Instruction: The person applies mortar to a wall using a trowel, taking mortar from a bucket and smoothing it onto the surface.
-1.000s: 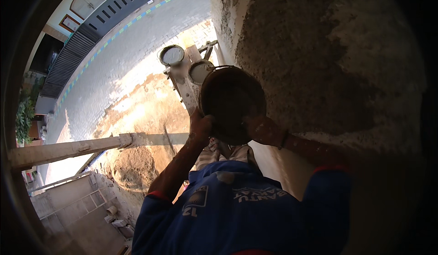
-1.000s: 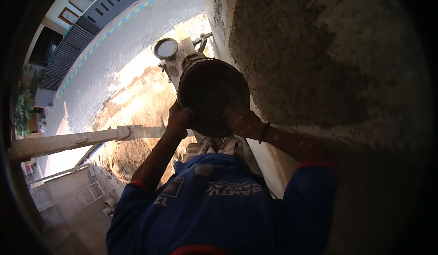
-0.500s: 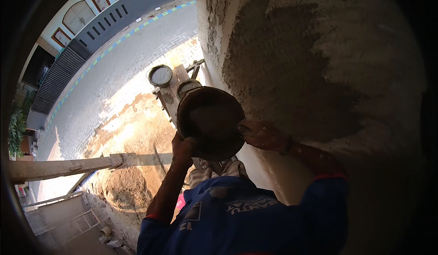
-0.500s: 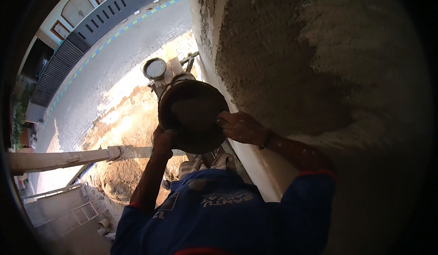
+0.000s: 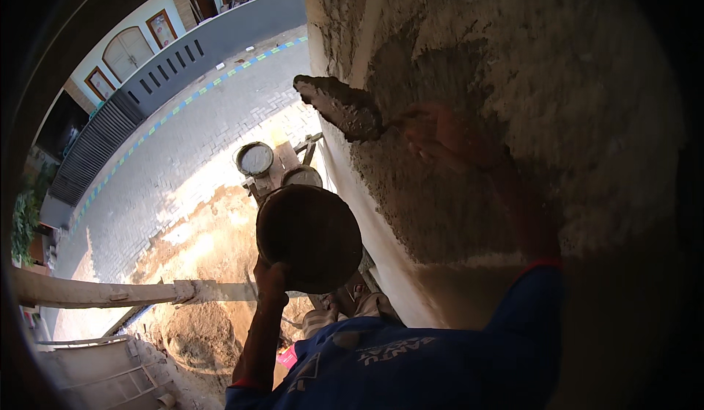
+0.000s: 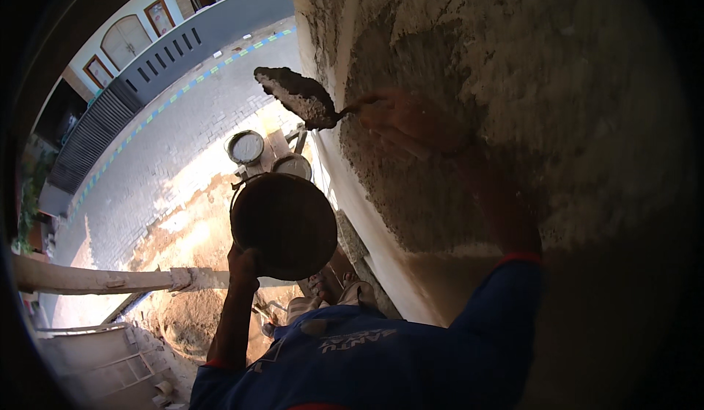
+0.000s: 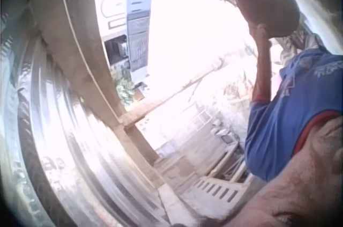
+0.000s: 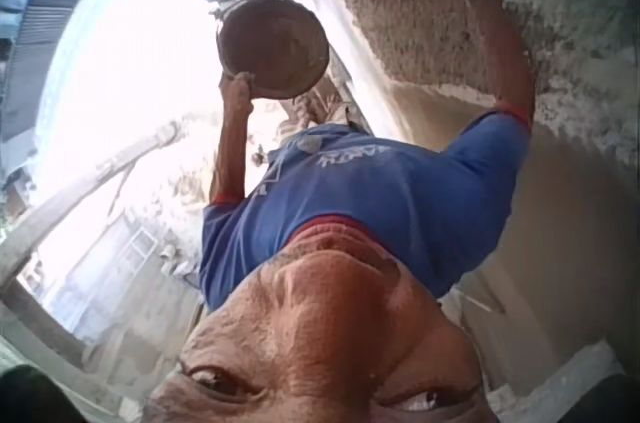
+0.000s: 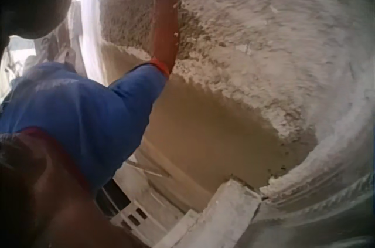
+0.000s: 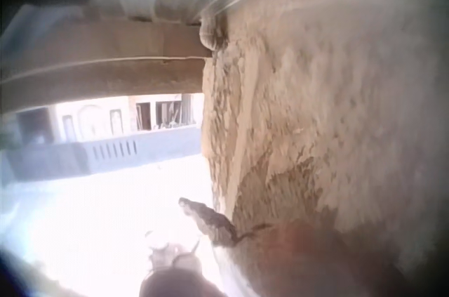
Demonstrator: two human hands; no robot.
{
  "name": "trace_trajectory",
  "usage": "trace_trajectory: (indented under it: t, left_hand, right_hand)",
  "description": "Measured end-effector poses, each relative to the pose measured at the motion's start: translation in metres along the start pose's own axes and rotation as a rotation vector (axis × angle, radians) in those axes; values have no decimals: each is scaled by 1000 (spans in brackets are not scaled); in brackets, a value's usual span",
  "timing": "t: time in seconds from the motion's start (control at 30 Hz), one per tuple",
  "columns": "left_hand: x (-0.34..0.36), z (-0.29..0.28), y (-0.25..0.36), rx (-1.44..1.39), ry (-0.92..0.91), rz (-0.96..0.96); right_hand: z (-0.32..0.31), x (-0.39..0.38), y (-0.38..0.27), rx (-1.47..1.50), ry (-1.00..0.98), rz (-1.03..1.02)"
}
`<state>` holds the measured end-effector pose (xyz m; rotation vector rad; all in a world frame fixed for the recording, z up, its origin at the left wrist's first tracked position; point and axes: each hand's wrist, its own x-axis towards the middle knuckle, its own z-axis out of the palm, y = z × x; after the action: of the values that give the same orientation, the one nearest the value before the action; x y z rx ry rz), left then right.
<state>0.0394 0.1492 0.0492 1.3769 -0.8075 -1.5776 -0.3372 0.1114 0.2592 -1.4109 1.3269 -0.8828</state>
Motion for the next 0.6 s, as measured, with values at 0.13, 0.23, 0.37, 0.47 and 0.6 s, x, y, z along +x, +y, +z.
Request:
trace_trajectory:
  t: [0.13, 0.23, 0.37, 0.47, 0.6]
  left_hand:
    - [-3, -14, -16, 76, 28, -111]
    - [0, 3, -31, 70, -44, -86]
    - [7, -7, -31, 17, -107, -67]
    - [4, 17, -31, 58, -214, -82]
    - [5, 36, -18, 119, -194, -50]
  right_hand:
    - [-123, 42, 4, -699, 662, 31]
    - [-237, -3, 10, -1035, 622, -335]
    - [-75, -31, -41, -769, 743, 0]
    - [-35, -73, 19, -585, 321, 96]
    - [41, -91, 84, -981, 19, -126]
